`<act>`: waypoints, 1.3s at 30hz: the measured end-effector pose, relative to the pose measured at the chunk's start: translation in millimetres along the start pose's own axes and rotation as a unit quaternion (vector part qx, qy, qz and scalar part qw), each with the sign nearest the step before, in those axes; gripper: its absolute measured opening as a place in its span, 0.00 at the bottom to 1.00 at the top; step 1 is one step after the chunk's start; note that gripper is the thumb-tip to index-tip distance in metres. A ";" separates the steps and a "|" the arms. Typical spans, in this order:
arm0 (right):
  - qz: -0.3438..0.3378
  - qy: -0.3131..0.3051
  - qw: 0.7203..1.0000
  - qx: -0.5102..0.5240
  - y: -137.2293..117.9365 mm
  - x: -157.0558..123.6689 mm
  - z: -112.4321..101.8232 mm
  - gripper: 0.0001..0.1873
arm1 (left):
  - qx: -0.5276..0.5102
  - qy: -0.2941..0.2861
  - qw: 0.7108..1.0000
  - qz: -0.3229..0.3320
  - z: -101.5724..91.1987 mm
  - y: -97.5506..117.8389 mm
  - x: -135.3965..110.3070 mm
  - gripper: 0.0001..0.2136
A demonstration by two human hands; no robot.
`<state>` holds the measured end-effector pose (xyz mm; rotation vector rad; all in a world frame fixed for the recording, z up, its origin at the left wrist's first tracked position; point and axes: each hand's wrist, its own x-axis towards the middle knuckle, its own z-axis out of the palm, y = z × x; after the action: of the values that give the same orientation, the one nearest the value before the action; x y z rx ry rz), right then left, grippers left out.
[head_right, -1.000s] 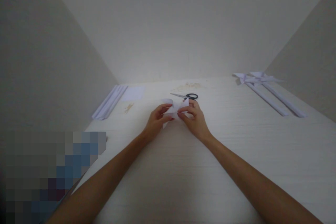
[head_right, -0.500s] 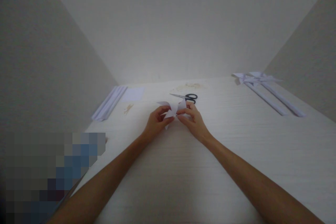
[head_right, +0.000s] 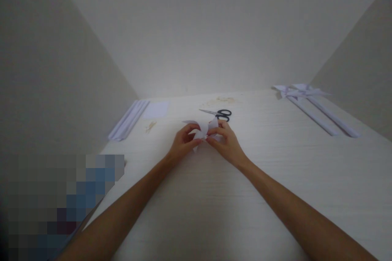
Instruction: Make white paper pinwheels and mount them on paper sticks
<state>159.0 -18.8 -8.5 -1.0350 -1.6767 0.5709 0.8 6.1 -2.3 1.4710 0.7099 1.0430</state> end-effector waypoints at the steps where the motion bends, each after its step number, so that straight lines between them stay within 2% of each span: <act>1: -0.006 -0.001 1.000 -0.008 -0.4 -0.3 0.0 0.03 | -0.004 -0.001 1.000 0.001 -0.2 0.2 0.0 0.12; 10: -0.048 0.005 0.997 -0.066 -1.1 -2.0 1.1 0.02 | 0.021 0.008 1.000 -0.017 3.2 1.1 0.5 0.10; 29: -0.062 0.010 0.995 -0.084 -2.1 -3.7 3.2 0.05 | 0.022 0.012 1.000 -0.016 2.0 3.4 -0.2 0.08; 39: -0.069 0.018 0.994 -0.087 -0.9 -3.2 3.8 0.05 | 0.061 0.012 0.998 -0.001 -0.9 0.2 -0.3 0.07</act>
<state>155.4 -21.5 -10.8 -1.0366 -1.7736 0.3186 -0.2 6.2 -2.2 1.5638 0.8030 1.0324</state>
